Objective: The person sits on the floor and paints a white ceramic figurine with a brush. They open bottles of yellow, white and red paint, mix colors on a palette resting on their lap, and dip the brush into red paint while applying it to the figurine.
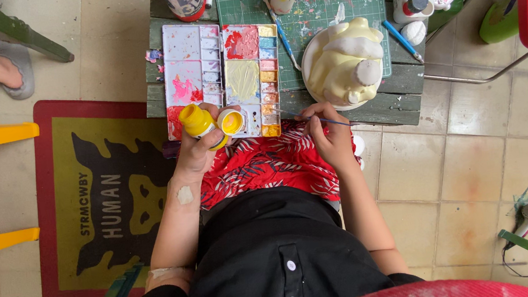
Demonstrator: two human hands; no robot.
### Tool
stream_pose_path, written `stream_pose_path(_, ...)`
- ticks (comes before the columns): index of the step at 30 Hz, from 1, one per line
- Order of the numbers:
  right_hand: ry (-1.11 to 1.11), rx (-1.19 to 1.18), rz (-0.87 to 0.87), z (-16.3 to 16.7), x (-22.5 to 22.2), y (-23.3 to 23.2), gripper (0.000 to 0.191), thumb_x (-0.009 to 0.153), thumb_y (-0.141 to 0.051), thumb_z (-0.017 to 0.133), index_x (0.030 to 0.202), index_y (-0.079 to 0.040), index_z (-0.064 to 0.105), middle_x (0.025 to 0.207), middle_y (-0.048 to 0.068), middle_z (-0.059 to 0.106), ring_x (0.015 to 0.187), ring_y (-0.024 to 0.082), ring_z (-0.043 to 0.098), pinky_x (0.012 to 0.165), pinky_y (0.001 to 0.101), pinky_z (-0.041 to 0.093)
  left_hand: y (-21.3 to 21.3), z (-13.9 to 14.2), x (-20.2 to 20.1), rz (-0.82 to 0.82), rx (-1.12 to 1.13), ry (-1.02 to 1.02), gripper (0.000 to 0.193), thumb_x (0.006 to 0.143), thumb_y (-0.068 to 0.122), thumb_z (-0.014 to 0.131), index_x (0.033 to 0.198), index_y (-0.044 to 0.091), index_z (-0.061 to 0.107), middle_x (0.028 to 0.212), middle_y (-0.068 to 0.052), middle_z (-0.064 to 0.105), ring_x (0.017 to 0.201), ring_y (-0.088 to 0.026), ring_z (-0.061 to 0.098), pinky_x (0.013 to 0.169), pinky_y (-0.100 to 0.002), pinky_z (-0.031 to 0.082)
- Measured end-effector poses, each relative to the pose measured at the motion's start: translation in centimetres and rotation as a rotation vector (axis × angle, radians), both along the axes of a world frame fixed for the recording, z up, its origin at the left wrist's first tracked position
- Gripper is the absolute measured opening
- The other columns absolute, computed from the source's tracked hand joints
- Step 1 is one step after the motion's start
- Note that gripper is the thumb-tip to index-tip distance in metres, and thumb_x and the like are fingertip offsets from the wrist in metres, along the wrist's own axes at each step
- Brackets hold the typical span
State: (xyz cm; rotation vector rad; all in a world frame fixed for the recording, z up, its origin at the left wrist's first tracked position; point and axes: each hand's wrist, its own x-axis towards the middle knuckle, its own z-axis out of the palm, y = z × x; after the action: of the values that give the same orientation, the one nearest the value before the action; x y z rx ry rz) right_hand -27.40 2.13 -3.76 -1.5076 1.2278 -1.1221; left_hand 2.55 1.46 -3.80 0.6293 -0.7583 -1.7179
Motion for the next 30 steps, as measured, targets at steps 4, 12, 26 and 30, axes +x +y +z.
stream_pose_path(4,-0.093,-0.006,0.065,-0.7,-0.8,0.6,0.011,0.107,-0.002,0.049,0.112,0.001,0.058,0.116,0.016,0.068,0.079,0.01,0.064,0.075,0.0259,0.053,0.1,-0.2,0.1,0.001,-0.005,-0.007,0.04,0.088,0.015,0.078,0.118,0.01,0.053,0.133,-0.023,0.065,0.103,-0.018,0.065,0.08,-0.032,0.054)
stream_pose_path(12,-0.026,0.03,0.057,0.5,-0.3,0.7,0.01,0.107,0.0,0.05,0.112,0.001,0.059,0.119,0.013,0.069,0.082,0.011,0.067,0.078,0.0258,0.054,0.0,-0.2,0.0,0.005,-0.014,-0.008,0.039,0.088,0.014,0.078,0.118,0.009,0.053,0.134,-0.023,0.065,0.103,-0.018,0.065,0.08,-0.032,0.055)
stream_pose_path(26,0.255,-0.232,0.096,2.9,-1.1,2.0,0.026,0.093,0.01,0.066,0.115,-0.001,0.072,0.122,0.014,0.075,0.108,0.025,0.075,0.092,0.0326,0.06,0.0,-0.7,0.1,0.018,-0.015,-0.044,0.038,0.088,0.012,0.079,0.117,0.009,0.054,0.136,-0.022,0.064,0.107,-0.018,0.066,0.081,-0.032,0.055)
stream_pose_path(30,0.028,-0.107,0.009,0.4,-1.1,2.5,0.02,0.1,0.002,0.06,0.116,-0.002,0.071,0.117,0.016,0.078,0.088,0.021,0.076,0.079,0.0299,0.059,0.0,-1.3,0.2,0.021,-0.009,-0.038,0.039,0.087,0.012,0.079,0.117,0.009,0.055,0.134,-0.022,0.065,0.103,-0.018,0.066,0.079,-0.032,0.055)
